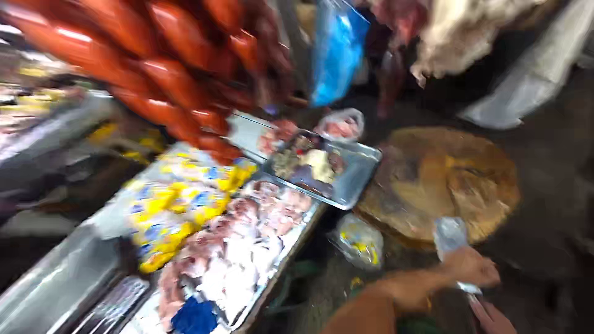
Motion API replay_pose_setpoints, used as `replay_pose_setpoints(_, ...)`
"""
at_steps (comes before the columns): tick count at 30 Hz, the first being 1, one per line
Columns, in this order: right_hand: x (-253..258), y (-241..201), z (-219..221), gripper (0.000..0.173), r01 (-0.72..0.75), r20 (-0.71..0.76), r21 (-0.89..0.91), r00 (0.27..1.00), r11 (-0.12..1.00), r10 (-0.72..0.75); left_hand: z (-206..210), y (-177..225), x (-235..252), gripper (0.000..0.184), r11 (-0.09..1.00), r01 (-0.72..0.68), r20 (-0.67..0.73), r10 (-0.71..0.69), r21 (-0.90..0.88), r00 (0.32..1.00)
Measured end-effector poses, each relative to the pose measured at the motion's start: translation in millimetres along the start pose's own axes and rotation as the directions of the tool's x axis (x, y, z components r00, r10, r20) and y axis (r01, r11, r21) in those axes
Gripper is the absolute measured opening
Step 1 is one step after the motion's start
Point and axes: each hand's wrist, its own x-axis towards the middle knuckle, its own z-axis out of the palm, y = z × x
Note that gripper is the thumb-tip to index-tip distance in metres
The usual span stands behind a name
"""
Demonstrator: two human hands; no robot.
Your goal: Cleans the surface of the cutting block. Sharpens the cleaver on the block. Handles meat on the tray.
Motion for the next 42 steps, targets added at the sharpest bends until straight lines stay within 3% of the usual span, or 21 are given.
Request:
replay_pose_setpoints(2,-3.9,17.7,3.9,0.06,-0.076,-0.163,-0.008,0.984,0.997,0.074,11.7,-4.4,11.5,0.029,0.998,-0.014,0.093,0.02,-0.061,0.995)
replay_pose_setpoints(4,-6.1,19.1,-4.6,0.065,-0.218,-0.237,-0.008,0.949,0.976,0.21,32.2,1.8,28.1,0.03,0.995,-0.067,0.139,0.077,-0.075,0.987)
replay_pose_setpoints(7,-5.8,11.3,-6.3,0.069,-0.306,-0.293,-0.106,0.919,0.946,0.264,47.1,1.8,27.9,0.027,0.984,-0.169,0.023,0.17,-0.064,0.985)
replay_pose_setpoints(10,-4.7,-19.2,22.5,0.069,-0.269,-0.238,-0.295,0.95,0.917,0.202,20.5,-23.0,-17.3,0.026,0.995,-0.099,-0.117,0.096,-0.021,0.989)
replay_pose_setpoints(13,1.9,-24.7,32.9,0.069,-0.257,-0.22,-0.323,0.957,0.911,0.191,10.5,-38.4,-27.0,0.03,0.998,-0.066,-0.227,0.06,-0.019,0.972)
replay_pose_setpoints(17,1.1,13.6,4.2,0.069,-0.305,-0.321,-0.154,0.915,0.94,0.245,42.8,-9.9,15.2,0.029,0.982,-0.186,-0.144,0.179,-0.039,0.973)
replay_pose_setpoints(19,-2.2,15.6,4.5,0.069,-0.329,-0.335,-0.16,0.905,0.931,0.262,55.2,-7.8,18.0,0.029,0.974,-0.223,-0.126,0.216,-0.048,0.968)
replay_pose_setpoints(24,5.2,-29.3,49.9,0.069,-0.191,-0.198,-0.335,0.972,0.923,0.129,5.1,-52.5,-40.5,0.029,0.996,-0.092,-0.259,0.087,-0.008,0.962)
replay_pose_setpoints(27,1.6,-24.3,48.5,0.068,-0.215,-0.222,-0.261,0.962,0.941,0.158,1.5,-47.8,-35.7,0.028,0.997,-0.078,-0.271,0.076,0.003,0.96)
replay_pose_setpoints(30,-10.5,-2.4,31.6,0.069,-0.326,-0.32,-0.087,0.904,0.942,0.283,26.7,-17.5,-2.8,0.029,0.983,-0.176,-0.117,0.169,-0.053,0.979)
replay_pose_setpoints(32,-17.3,-0.6,29.7,0.071,-0.373,-0.37,-0.07,0.871,0.925,0.323,36.0,-5.4,8.3,0.032,0.978,-0.2,0.007,0.201,-0.065,0.98)
replay_pose_setpoints(33,-19.4,-9.2,33.0,0.07,-0.382,-0.37,-0.113,0.873,0.917,0.318,34.4,-8.0,4.6,0.032,0.976,-0.206,0.004,0.207,-0.076,0.978)
replay_pose_setpoints(37,-13.9,-48.5,56.5,0.071,-0.31,-0.265,-0.333,0.937,0.89,0.227,0.5,-43.1,-41.6,0.03,0.988,-0.137,-0.226,0.117,-0.077,0.967)
replay_pose_setpoints(40,-6.9,-31.8,36.8,0.068,-0.304,-0.282,-0.273,0.932,0.913,0.226,7.1,-38.8,-24.5,0.032,0.99,-0.118,-0.278,0.094,-0.071,0.956)
replay_pose_setpoints(42,-0.5,-11.8,13.7,0.069,-0.314,-0.329,-0.174,0.912,0.933,0.245,22.8,-22.8,6.0,0.029,0.981,-0.184,-0.241,0.163,-0.066,0.957)
